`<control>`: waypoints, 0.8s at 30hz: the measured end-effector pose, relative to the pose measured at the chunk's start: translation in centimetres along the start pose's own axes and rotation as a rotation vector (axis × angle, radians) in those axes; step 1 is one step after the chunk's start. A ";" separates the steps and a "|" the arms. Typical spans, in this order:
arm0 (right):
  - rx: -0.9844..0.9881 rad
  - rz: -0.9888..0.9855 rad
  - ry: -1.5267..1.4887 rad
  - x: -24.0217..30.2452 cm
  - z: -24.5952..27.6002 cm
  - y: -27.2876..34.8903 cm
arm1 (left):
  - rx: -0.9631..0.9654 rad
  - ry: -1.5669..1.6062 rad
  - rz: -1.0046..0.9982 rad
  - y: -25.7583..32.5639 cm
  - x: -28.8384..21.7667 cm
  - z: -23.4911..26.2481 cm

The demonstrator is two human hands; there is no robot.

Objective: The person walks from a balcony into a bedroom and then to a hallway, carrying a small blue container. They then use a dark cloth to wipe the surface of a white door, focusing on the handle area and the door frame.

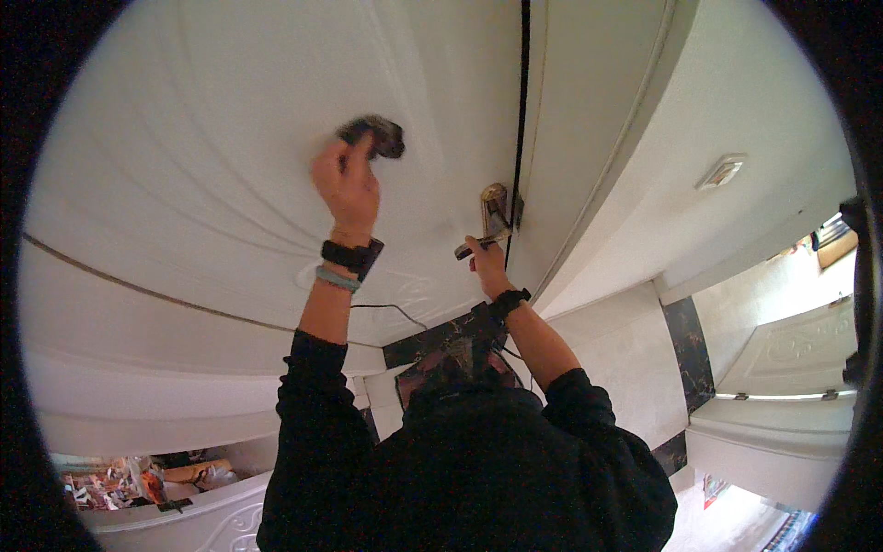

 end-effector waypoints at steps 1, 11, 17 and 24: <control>-0.005 0.004 0.018 0.0 0.0 0.0 | 0.106 0.025 -0.039 1.6 -0.4 -0.3; 0.067 0.031 -0.113 0.3 0.0 0.5 | 0.038 0.018 0.172 -2.5 -0.5 1.4; 0.049 0.039 -0.097 0.8 -0.2 0.6 | 0.378 -0.040 0.012 2.2 -2.0 0.5; 0.066 0.037 -0.043 1.0 -0.1 0.5 | 0.261 -0.205 0.131 5.5 4.3 6.2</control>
Point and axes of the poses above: each hand's wrist, its own y-axis away from the middle knuckle, its own z-axis out of the back of the hand, x = y × z, the point moved 2 cm from there along -y, towards the middle knuckle, and after that the axes turned 10 degrees about z, right-handed, at the moved point
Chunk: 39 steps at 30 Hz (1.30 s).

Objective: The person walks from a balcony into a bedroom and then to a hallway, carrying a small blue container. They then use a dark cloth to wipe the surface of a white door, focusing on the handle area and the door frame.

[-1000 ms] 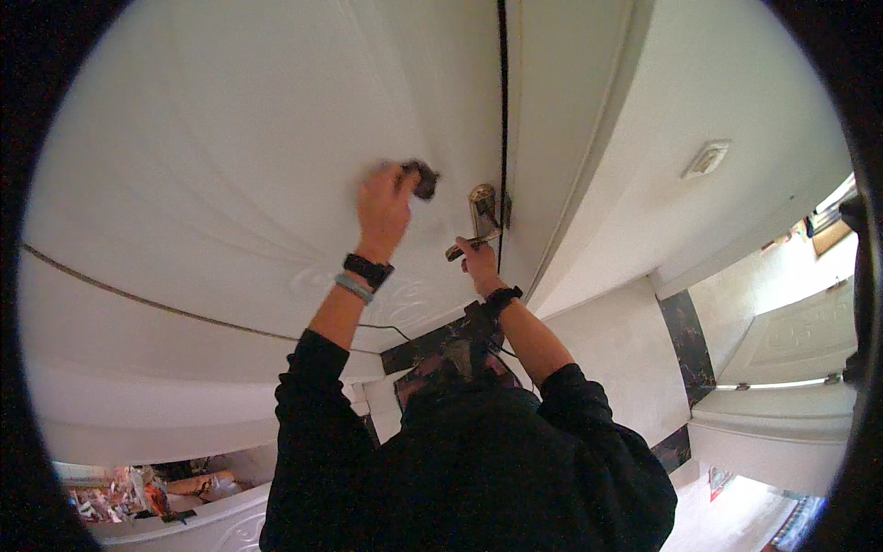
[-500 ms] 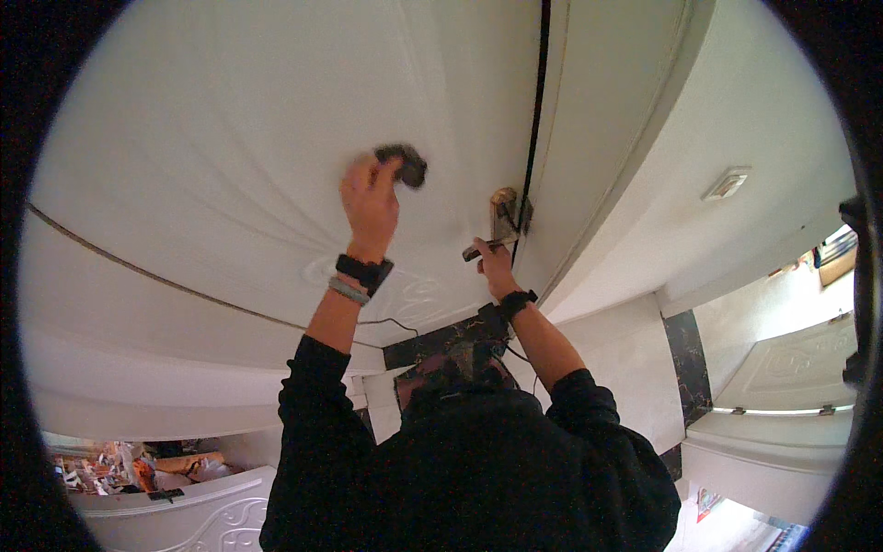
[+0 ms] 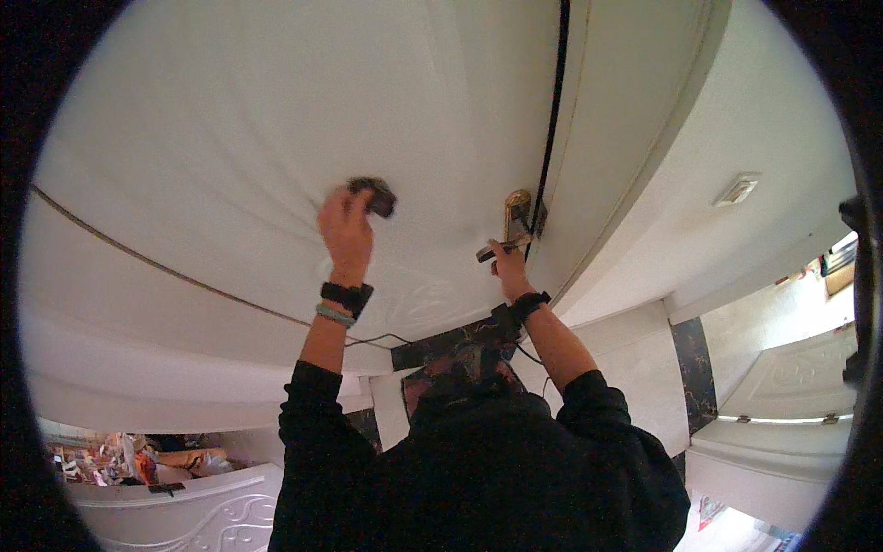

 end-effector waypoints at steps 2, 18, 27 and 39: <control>-0.009 -0.010 0.016 -0.3 0.1 0.0 | -0.140 0.118 0.157 -1.7 1.9 0.5; -0.058 -0.060 0.018 -1.0 0.3 -0.3 | -0.080 0.219 0.115 3.1 1.6 -2.6; -0.028 -0.051 0.003 -0.6 0.2 -0.3 | 0.136 0.192 0.166 5.8 0.5 -2.4; -0.027 -0.041 -0.024 -0.3 0.2 -0.1 | 0.200 0.163 0.127 7.6 -1.5 -4.1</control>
Point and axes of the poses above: each hand's wrist, its own y-axis away from the middle knuckle, its own z-axis out of the back of the hand, x = y × z, the point moved 2 cm from there along -y, towards the middle knuckle, and after that the axes turned 10 degrees about z, right-handed, at the moved point
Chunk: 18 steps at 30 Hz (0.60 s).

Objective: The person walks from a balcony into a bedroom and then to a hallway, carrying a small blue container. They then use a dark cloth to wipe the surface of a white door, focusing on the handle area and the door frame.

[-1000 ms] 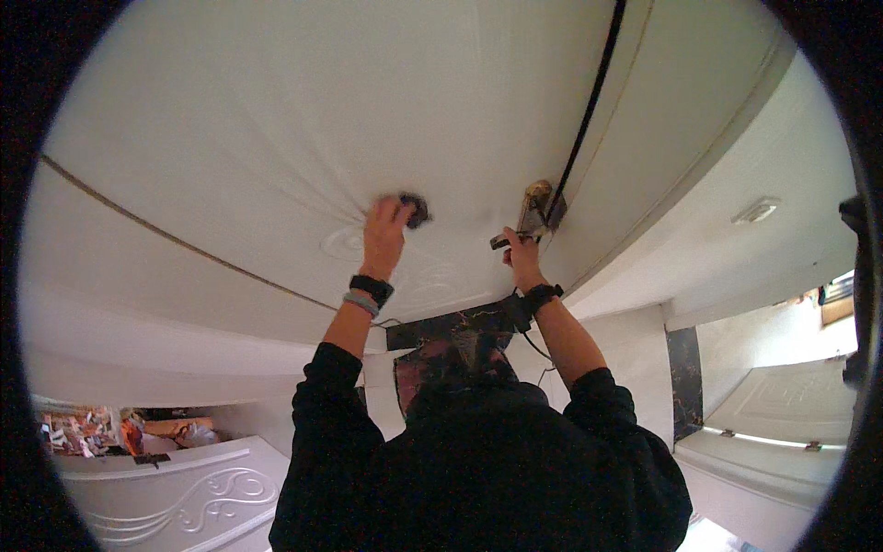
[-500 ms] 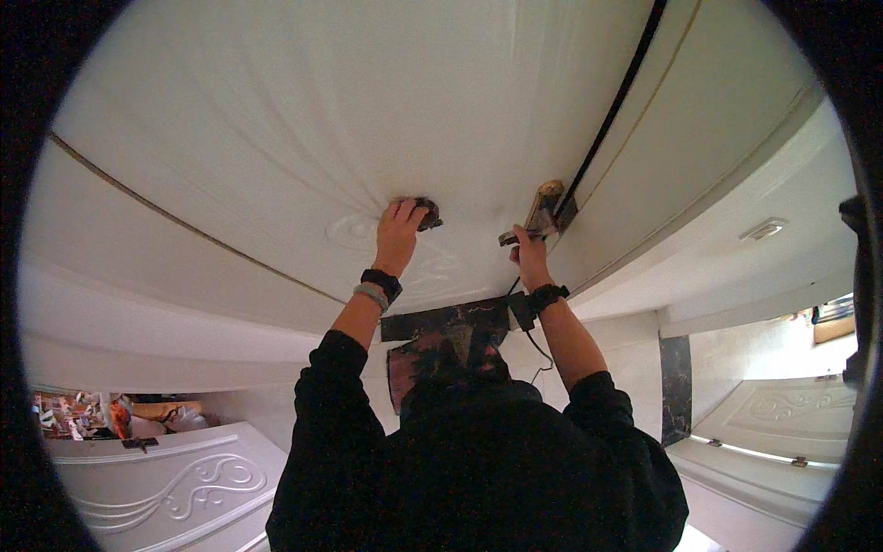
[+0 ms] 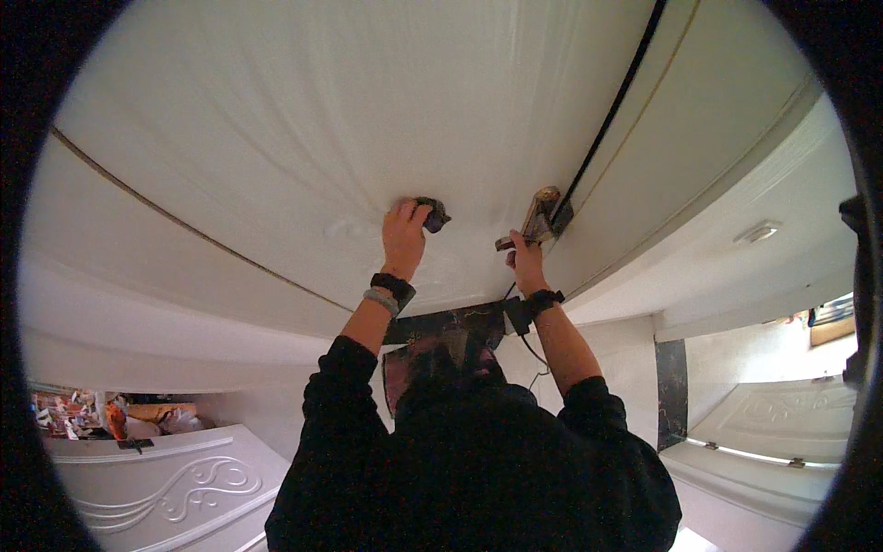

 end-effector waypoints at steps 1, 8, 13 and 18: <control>-0.020 -0.002 -0.001 0.1 0.0 0.1 | -0.077 0.015 0.038 -0.6 0.2 0.4; -0.026 -0.016 0.007 -0.2 -0.1 0.1 | -0.298 0.038 0.093 -3.9 0.4 1.8; -0.018 0.025 -0.031 -0.5 0.1 -0.3 | 0.060 -0.064 0.184 0.2 0.0 0.1; -0.023 -0.024 0.035 -1.0 0.3 -0.6 | -0.354 0.078 0.230 -3.8 0.6 1.9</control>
Point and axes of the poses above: each hand's wrist, its own y-axis away from the middle knuckle, its own z-axis out of the back of the hand, x = y × z, the point moved 2 cm from there along -y, towards the middle knuckle, and after that the axes turned 10 degrees about z, right-handed, at the moved point
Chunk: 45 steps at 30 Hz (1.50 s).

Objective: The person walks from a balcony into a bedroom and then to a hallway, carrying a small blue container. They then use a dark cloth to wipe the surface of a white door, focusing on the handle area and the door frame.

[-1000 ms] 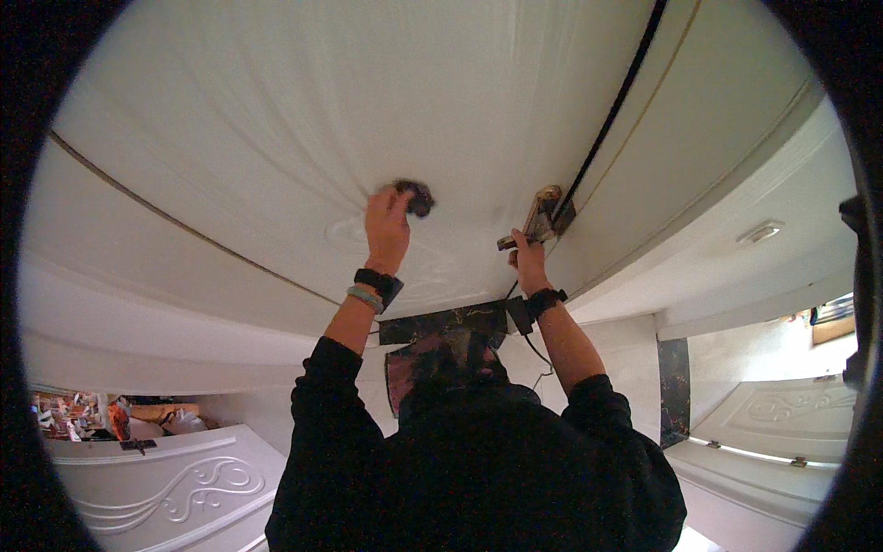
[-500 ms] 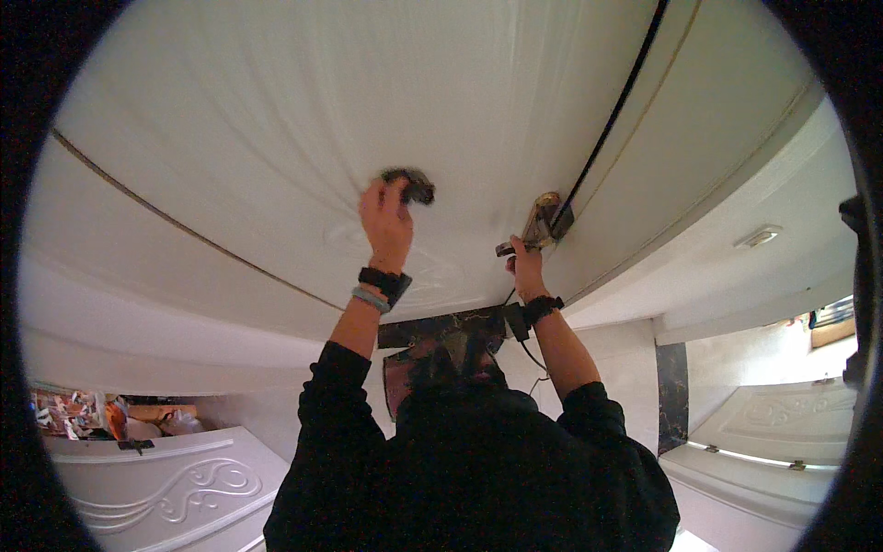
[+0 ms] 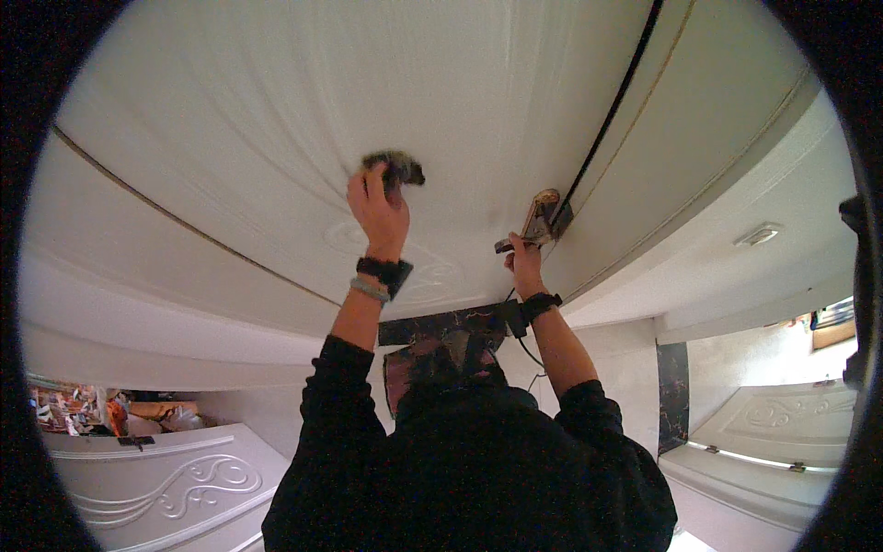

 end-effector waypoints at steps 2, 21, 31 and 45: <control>-0.016 0.002 -0.025 -0.2 0.0 0.0 | 0.021 -0.052 -0.034 -0.8 -0.1 -0.6; 0.018 -0.011 0.051 0.0 0.1 0.2 | 0.313 -0.274 -0.361 6.9 -0.5 -2.2; 0.017 0.038 -0.060 0.9 0.0 0.2 | 0.296 -0.161 -0.573 3.3 -9.3 -8.9; 0.028 0.151 -0.031 1.0 0.1 0.0 | 0.390 0.035 -0.658 3.8 -17.2 -12.8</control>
Point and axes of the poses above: each hand's wrist, its own y-axis away from the middle knuckle, its own z-axis out of the back of the hand, x = y × z, the point moved 2 cm from there along -y, towards the middle knuckle, and after that the axes turned 10 degrees about z, right-handed, at the moved point
